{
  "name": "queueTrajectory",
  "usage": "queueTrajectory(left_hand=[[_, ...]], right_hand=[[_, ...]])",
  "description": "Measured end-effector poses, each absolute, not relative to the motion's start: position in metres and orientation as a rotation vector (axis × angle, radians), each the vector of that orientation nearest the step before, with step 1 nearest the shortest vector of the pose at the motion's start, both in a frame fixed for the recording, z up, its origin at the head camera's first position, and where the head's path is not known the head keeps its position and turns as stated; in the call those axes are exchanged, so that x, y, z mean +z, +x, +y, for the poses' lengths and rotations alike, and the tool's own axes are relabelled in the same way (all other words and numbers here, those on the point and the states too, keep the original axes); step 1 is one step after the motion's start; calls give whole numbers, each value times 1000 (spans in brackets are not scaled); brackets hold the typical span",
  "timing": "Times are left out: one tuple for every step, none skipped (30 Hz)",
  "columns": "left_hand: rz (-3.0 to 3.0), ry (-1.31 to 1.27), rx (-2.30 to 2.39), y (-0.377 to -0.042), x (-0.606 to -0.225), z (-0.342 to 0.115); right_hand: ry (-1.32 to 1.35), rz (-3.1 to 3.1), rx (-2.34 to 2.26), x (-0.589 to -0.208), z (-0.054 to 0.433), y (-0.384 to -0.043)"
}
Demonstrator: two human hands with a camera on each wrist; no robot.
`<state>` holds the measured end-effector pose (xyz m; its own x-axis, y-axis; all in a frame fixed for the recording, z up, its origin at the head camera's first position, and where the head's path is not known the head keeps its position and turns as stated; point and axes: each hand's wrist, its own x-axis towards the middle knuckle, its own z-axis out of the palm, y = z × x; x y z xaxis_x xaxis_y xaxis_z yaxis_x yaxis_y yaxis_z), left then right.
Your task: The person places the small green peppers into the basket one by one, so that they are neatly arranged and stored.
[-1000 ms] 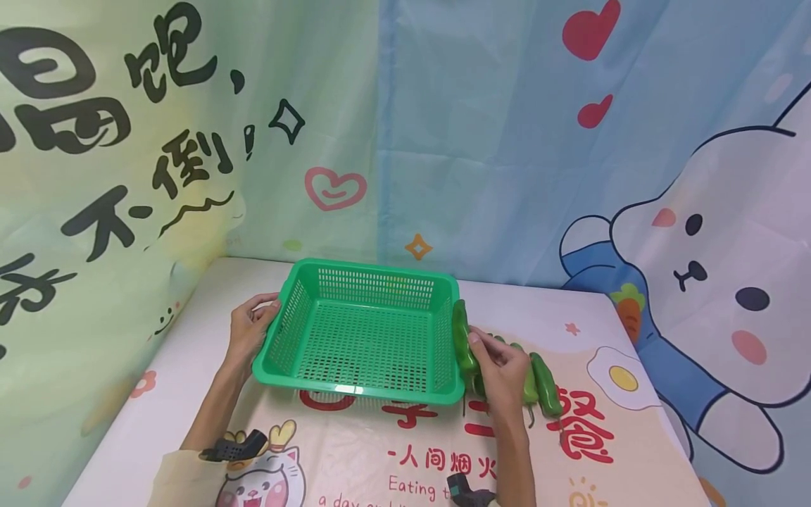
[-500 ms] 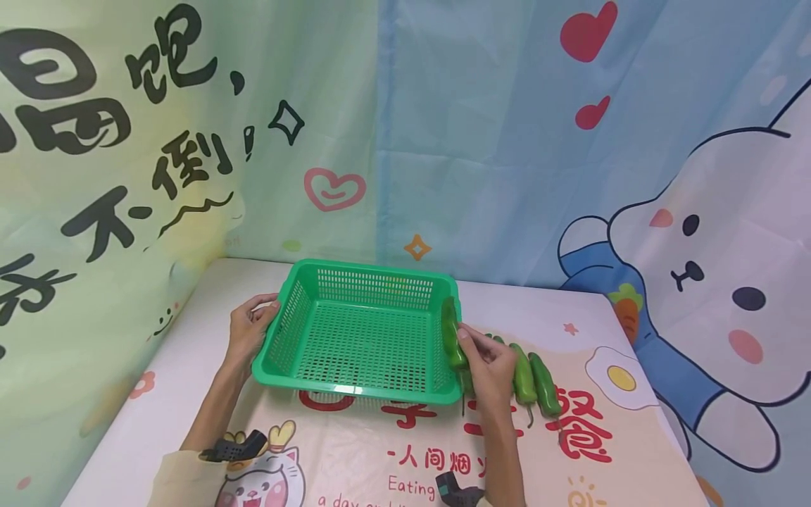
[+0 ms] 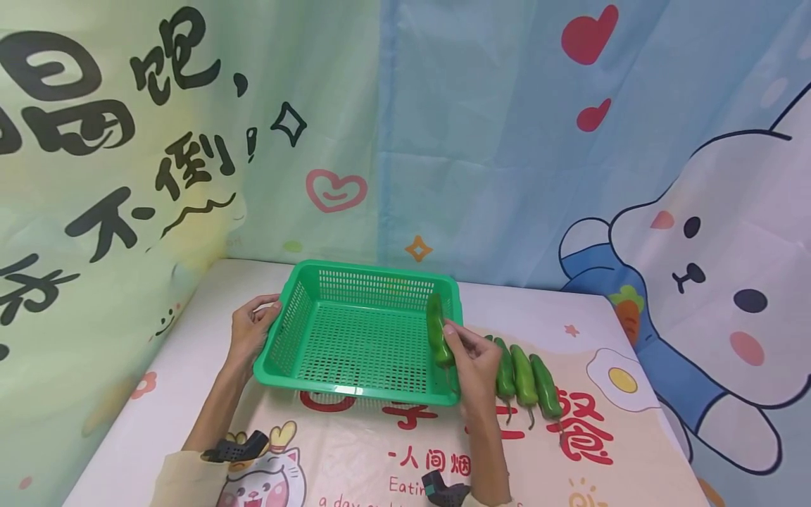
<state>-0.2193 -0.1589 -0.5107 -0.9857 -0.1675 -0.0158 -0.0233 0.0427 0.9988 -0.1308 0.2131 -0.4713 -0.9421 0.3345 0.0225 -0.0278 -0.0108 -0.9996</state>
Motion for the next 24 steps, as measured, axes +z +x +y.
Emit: queueTrajectory(left_hand=[[-2188,201,-2098,-219,-511,-159],[-2187,200,-2099,-219,-511,-158],[-2186,201,-2100,-219,-511,-158],[-2183,201,-2101,-219,-512,-158],[-2182,201,-2102,-219,-512,-158],[-2181,200,-2102,-220,-512,-158],[-2180,199,-2103,-220,-512,-157],[-2180,200,-2101,-220,-512,-157],[-2179,202,-2099,-220,-512,-157],[-2178,204,-2099,-220,-512,-157],[-2179,205,-2098,-220,-512,-157],[-2180,206,-2098,-220,-512,-157],[-2181,209,-2097,-220,-512,-157],[-2182,210,-2095,-220,-512,-157],[-2182,210,-2096,-220,-512,-157],[-2185,209,-2096,-220,-512,-158],[-2188,208,-2095,-220,-512,-158],[-2190,208,-2095,-220,-512,-158],[-2191,208,-2095,-220,-512,-159],[-2193,206,-2093,-219,-513,-159],[-2196,204,-2091,-219,-513,-159],[-2197,204,-2089,-219,-513,-159],[-2197,205,-2088,-219,-513,-159],[-2197,205,-2084,-219,-513,-159]], right_hand=[[-331,-2016,2036,-471,212,-131],[-336,-2024,2033,-471,211,-131],[-340,-2030,2030,-471,210,-131],[-340,-2032,2027,-471,209,-131],[-338,-2033,2024,-471,208,-131],[-333,-2028,2025,-472,207,-131],[-334,-2025,2023,-472,206,-131],[-334,-2018,2026,-472,204,-132],[-329,-2008,2033,-473,203,-132],[-323,-1994,2042,-473,202,-133],[-325,-1985,2050,-473,200,-133],[-327,-1975,2061,-473,199,-134],[-331,-1963,2072,-474,198,-134],[-332,-1952,2087,-474,196,-135],[-338,-1944,2101,-473,195,-136],[-348,-1937,2111,-473,194,-137],[-361,-1936,2118,-473,193,-138],[-372,-1936,2123,-473,192,-138],[-385,-1937,2129,-473,190,-139],[-398,-1939,2132,-473,189,-140],[-410,-1941,2134,-473,188,-140],[-424,-1942,2138,-473,187,-141],[-434,-1943,2142,-473,186,-142],[-443,-1942,2146,-474,185,-142]])
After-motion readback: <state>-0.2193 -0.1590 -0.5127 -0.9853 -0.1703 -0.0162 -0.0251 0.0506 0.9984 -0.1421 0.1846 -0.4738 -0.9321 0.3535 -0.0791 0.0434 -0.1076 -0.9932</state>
